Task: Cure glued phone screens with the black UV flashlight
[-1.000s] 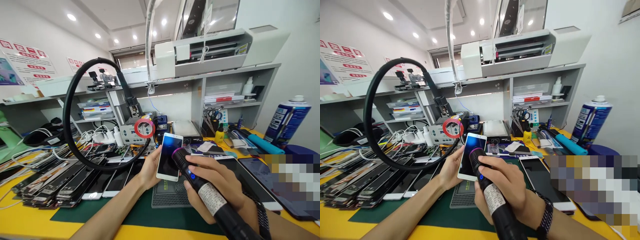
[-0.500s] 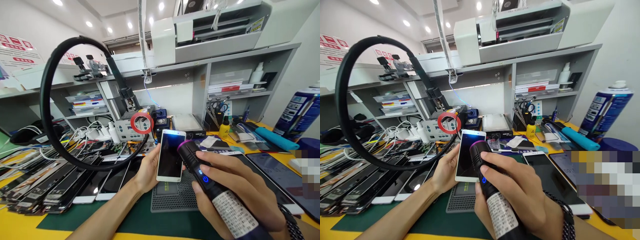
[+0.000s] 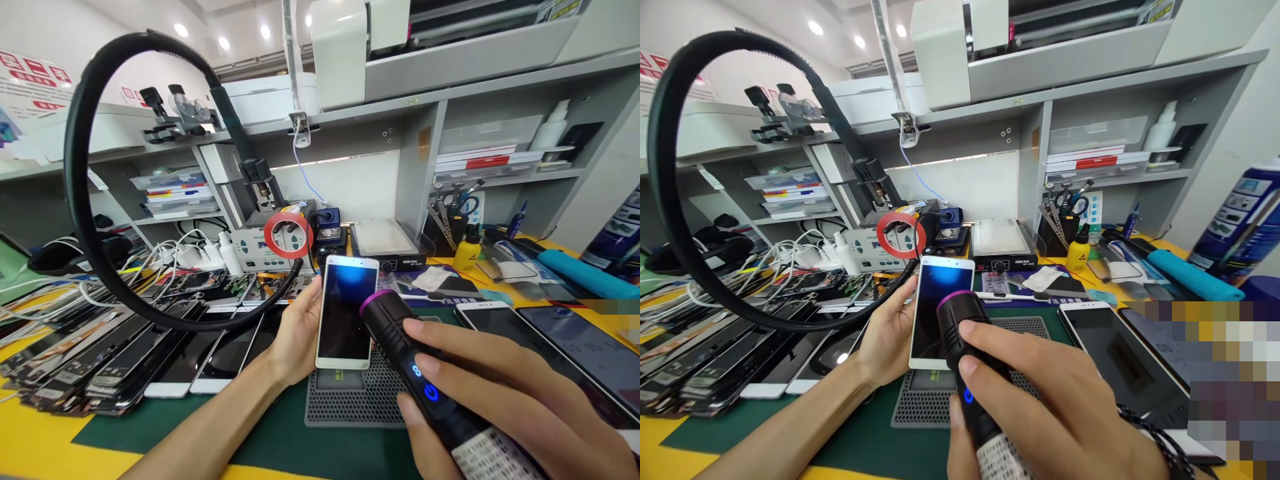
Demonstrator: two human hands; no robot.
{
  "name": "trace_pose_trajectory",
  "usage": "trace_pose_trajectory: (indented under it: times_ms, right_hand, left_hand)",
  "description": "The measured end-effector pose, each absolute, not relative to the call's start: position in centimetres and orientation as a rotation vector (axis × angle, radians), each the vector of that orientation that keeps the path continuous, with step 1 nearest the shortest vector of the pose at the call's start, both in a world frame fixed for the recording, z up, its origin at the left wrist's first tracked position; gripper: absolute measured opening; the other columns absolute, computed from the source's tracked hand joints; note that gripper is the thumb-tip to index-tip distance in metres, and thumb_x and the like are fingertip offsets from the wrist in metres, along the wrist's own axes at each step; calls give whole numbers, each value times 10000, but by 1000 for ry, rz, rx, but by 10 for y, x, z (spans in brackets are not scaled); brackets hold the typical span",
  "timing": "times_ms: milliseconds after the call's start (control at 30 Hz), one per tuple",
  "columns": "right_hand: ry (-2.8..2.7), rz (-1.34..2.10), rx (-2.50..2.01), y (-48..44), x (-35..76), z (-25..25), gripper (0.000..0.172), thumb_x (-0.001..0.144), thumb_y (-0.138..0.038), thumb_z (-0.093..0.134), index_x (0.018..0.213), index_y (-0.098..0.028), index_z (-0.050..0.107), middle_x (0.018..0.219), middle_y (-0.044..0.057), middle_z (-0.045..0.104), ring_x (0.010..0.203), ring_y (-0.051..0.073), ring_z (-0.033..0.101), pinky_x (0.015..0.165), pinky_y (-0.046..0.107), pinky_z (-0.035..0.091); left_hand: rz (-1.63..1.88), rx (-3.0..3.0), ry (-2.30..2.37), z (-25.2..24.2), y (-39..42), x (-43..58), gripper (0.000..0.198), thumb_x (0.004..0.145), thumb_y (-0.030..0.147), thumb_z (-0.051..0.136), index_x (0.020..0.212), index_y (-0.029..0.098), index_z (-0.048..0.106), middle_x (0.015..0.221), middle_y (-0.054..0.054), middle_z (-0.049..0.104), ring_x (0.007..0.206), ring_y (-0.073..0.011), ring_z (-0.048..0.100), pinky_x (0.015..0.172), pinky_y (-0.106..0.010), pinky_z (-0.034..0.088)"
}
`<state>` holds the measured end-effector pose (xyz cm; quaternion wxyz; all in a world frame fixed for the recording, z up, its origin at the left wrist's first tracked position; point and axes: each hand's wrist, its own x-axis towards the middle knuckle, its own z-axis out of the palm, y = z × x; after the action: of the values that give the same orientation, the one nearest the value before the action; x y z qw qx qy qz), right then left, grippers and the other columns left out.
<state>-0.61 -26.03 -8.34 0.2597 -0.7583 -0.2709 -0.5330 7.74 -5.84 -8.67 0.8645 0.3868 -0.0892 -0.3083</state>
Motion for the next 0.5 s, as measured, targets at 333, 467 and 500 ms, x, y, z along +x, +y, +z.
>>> trace_pose_trajectory:
  times_ms: [333,467,500]
  right_hand:
    - [-777,-1373,-2052,-259,-9,-88,307,705,-155,754,996,-228,690,1254,-64,640,1004,92,644,948,242,492]
    - [-690,-1382,-2015,-256,-8,-90,231,750,-110,722,945,-234,703,1182,-46,678,951,114,669,892,274,515]
    - [-685,-1390,-2022,-255,-8,-90,217,750,-122,729,932,-239,705,1173,-51,682,939,110,670,897,267,512]
  left_hand:
    - [-664,762,-158,-85,-56,73,630,995,539,324,1289,86,649,1082,-143,743,1079,-332,674,1038,-459,437]
    - [-616,744,-158,-82,-59,72,594,1006,494,320,1304,90,637,1079,-139,744,1076,-328,675,1041,-470,436]
    - [-609,745,-154,-81,-60,72,594,1008,489,314,1303,86,637,1078,-143,744,1071,-329,677,1040,-473,437]
